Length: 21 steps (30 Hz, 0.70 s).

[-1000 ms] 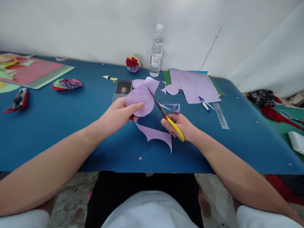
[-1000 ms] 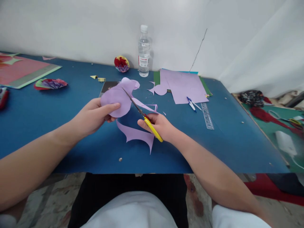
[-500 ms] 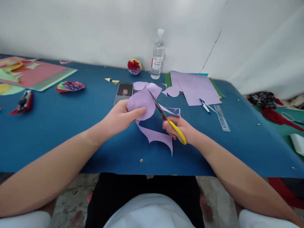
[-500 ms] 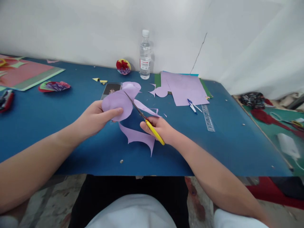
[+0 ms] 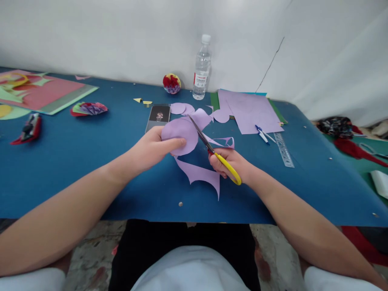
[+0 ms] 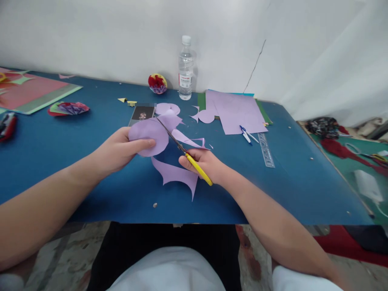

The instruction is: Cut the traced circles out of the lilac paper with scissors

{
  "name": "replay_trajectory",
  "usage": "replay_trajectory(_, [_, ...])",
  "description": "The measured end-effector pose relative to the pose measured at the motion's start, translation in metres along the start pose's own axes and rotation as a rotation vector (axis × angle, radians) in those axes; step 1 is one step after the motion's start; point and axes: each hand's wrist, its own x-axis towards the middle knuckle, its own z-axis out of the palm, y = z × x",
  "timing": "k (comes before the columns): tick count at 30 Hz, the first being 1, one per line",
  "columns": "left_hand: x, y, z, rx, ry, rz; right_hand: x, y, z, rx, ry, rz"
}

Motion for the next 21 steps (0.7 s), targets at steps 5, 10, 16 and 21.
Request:
replay_trajectory(5, [0.0016,0.0018,0.0014,-0.049,0.062,0.015,-0.0001,-0.0033,-0.0003,0.0,0.031,-0.002])
replay_trajectory(10, [0.0021,0.001,0.0012,-0.046,0.069,0.015,0.0012,-0.0016,-0.0001,0.013,0.034,0.002])
replay_trajectory(16, [-0.0003,0.0072,0.0028,-0.039,0.075,-0.004,0.0012,0.0023,0.0001,0.032,0.034,0.02])
replay_trajectory(21, [0.0013,0.0068,0.0026,-0.056,0.086,-0.002,0.0001,-0.0027,0.0005,0.025,0.042,0.054])
